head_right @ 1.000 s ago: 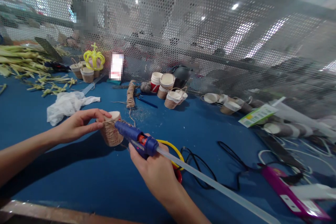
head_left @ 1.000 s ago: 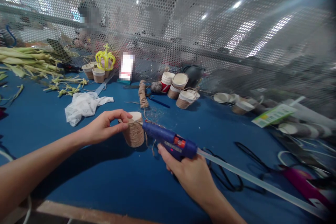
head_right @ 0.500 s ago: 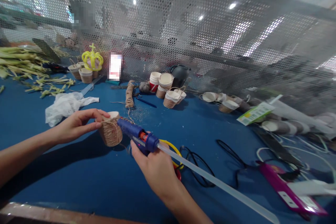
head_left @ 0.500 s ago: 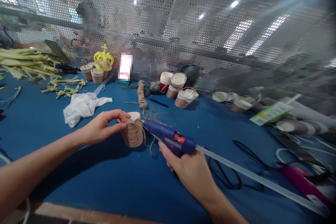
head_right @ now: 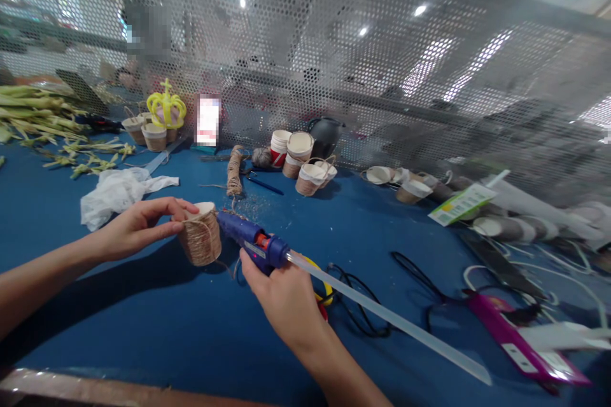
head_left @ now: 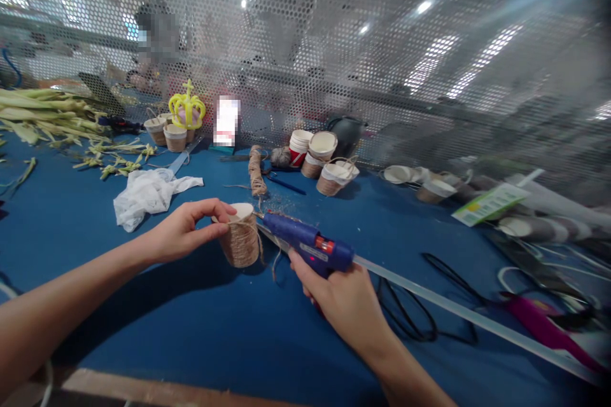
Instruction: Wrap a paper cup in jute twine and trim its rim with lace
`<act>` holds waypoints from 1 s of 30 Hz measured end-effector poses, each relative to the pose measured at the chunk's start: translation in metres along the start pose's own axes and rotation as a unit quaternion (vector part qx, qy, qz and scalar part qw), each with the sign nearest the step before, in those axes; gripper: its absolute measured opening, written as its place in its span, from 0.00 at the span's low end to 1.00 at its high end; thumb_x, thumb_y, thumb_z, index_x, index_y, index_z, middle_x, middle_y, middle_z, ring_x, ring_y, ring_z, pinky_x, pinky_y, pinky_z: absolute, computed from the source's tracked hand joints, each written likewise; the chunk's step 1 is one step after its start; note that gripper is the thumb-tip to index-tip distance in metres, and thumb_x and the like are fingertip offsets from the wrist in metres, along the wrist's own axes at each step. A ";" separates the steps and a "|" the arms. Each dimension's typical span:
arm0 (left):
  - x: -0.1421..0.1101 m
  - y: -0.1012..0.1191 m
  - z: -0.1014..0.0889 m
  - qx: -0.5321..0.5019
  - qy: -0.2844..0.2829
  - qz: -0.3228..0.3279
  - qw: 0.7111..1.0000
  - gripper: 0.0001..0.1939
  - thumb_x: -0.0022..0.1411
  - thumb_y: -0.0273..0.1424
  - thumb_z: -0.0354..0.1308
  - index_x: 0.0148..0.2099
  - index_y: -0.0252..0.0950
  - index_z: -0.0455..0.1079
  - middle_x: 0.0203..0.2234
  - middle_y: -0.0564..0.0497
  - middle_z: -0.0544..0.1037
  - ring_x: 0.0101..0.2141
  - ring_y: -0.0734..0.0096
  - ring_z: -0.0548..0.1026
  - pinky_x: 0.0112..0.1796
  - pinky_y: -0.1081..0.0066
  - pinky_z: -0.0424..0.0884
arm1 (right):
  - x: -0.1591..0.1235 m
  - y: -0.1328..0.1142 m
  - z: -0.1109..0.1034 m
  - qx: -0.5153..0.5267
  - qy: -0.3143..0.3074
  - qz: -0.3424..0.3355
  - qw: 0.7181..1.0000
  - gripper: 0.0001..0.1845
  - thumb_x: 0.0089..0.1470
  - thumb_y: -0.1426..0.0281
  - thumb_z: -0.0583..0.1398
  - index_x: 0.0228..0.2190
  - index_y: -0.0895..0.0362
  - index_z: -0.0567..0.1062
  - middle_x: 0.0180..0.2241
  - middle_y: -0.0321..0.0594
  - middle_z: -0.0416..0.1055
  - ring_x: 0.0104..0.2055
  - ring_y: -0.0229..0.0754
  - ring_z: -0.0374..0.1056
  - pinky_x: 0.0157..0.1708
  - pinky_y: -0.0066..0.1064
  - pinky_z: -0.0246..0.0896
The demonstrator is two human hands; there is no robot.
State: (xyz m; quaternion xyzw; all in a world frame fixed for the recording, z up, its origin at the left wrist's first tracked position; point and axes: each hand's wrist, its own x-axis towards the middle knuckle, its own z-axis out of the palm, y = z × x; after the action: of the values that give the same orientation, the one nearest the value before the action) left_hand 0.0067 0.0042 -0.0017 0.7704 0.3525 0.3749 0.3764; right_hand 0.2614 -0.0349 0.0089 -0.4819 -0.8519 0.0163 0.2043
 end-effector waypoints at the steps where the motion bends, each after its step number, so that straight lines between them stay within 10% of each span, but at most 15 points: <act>1: 0.000 0.000 0.000 0.000 0.000 -0.002 1.000 0.09 0.61 0.35 0.50 0.30 0.35 0.62 0.34 0.46 0.73 0.47 0.62 0.68 0.46 0.63 0.64 | 0.000 -0.001 0.000 -0.015 -0.008 -0.004 1.000 0.21 0.45 0.77 0.51 0.36 0.54 0.80 0.17 0.40 0.72 0.16 0.40 0.63 0.19 0.30 0.59; 14: 0.000 -0.001 0.000 -0.006 -0.002 -0.005 1.000 0.08 0.61 0.33 0.50 0.32 0.34 0.63 0.38 0.45 0.73 0.46 0.62 0.69 0.46 0.63 0.63 | -0.006 -0.003 0.003 -0.179 0.088 -0.213 0.957 0.25 0.46 0.85 0.47 0.36 0.58 0.79 0.12 0.38 0.70 0.15 0.40 0.66 0.18 0.27 0.60; 30: 0.000 -0.002 0.000 -0.016 -0.003 0.004 1.000 0.07 0.60 0.31 0.50 0.32 0.33 0.63 0.39 0.44 0.73 0.47 0.63 0.68 0.46 0.64 0.63 | -0.007 -0.008 0.001 -0.158 0.081 -0.200 0.964 0.24 0.46 0.85 0.48 0.36 0.57 0.78 0.13 0.37 0.69 0.15 0.39 0.65 0.18 0.27 0.58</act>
State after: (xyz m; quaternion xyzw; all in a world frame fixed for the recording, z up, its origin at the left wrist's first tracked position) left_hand 0.0063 0.0053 -0.0037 0.7668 0.3420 0.3799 0.3883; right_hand 0.2579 -0.0447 0.0073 -0.3271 -0.9035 -0.1984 0.1931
